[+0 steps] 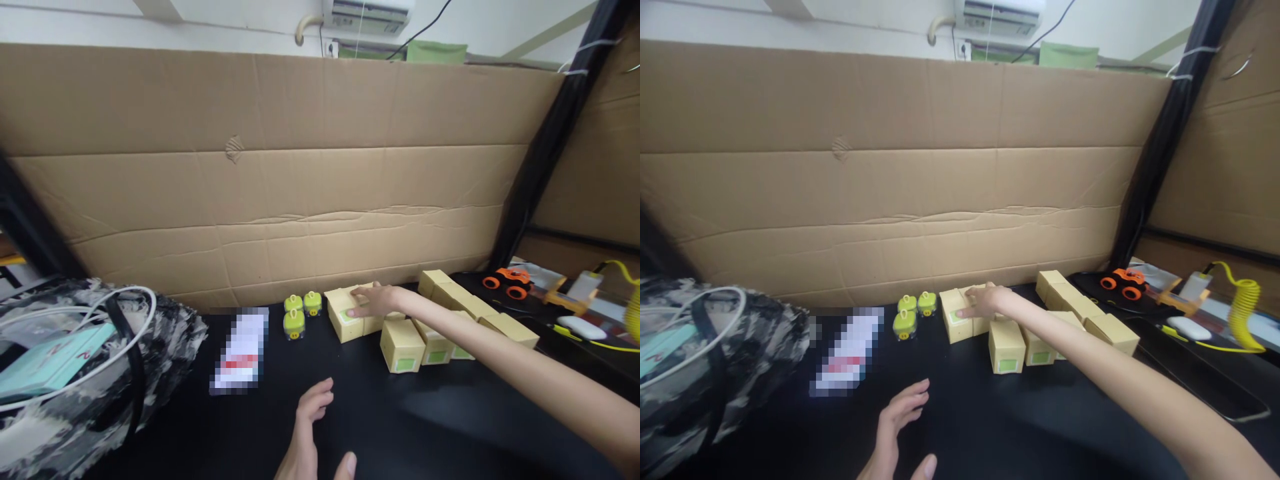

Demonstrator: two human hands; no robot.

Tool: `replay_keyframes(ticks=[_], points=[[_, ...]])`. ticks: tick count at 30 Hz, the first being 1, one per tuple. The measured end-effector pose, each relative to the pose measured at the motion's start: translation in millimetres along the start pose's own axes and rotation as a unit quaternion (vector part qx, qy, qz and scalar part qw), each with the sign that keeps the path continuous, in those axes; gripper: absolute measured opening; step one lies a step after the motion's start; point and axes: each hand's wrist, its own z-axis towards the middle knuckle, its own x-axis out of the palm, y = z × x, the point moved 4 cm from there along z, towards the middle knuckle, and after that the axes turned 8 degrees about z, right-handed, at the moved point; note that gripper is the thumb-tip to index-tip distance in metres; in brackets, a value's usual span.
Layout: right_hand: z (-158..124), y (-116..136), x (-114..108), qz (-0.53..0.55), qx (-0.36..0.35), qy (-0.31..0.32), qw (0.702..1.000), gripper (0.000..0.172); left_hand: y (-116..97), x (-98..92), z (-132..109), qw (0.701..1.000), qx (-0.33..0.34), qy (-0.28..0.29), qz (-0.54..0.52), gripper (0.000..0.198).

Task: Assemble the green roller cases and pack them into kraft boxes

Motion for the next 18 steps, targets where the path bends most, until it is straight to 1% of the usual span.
replay_keyframes(ticks=[4, 7, 11, 13, 16, 18], points=[[-7.7, 15.4, -0.1, 0.002, 0.028, 0.014, 1.0, 0.034, -4.8, -5.1, 3.3, 0.999, -0.034, 0.022, -0.006, 0.039], [-14.4, 14.4, -6.6, 0.015, 0.03, 0.01, 0.999, 0.036, -8.6, -7.0, 5.4, 0.998, -0.052, 0.029, -0.013, 0.038], [-13.7, -5.1, -19.3, 0.05, 0.045, 0.009, 0.998, 0.034, -10.1, -8.1, 10.3, 0.994, -0.094, 0.029, -0.036, 0.026], [-7.7, -19.0, -22.0, 0.079, 0.067, 0.023, 0.994, 0.03, -10.1, -8.5, 13.3, 0.993, -0.109, 0.026, -0.044, 0.027], [2.9, -37.5, -16.8, 0.134, 0.089, 0.053, 0.986, 0.026, -9.2, -8.5, 16.2, 0.992, -0.114, 0.023, -0.044, 0.032], [7.8, -46.0, -10.2, 0.176, 0.081, 0.057, 0.979, 0.027, -7.6, -8.3, 16.8, 0.992, -0.116, 0.02, -0.044, 0.033]])
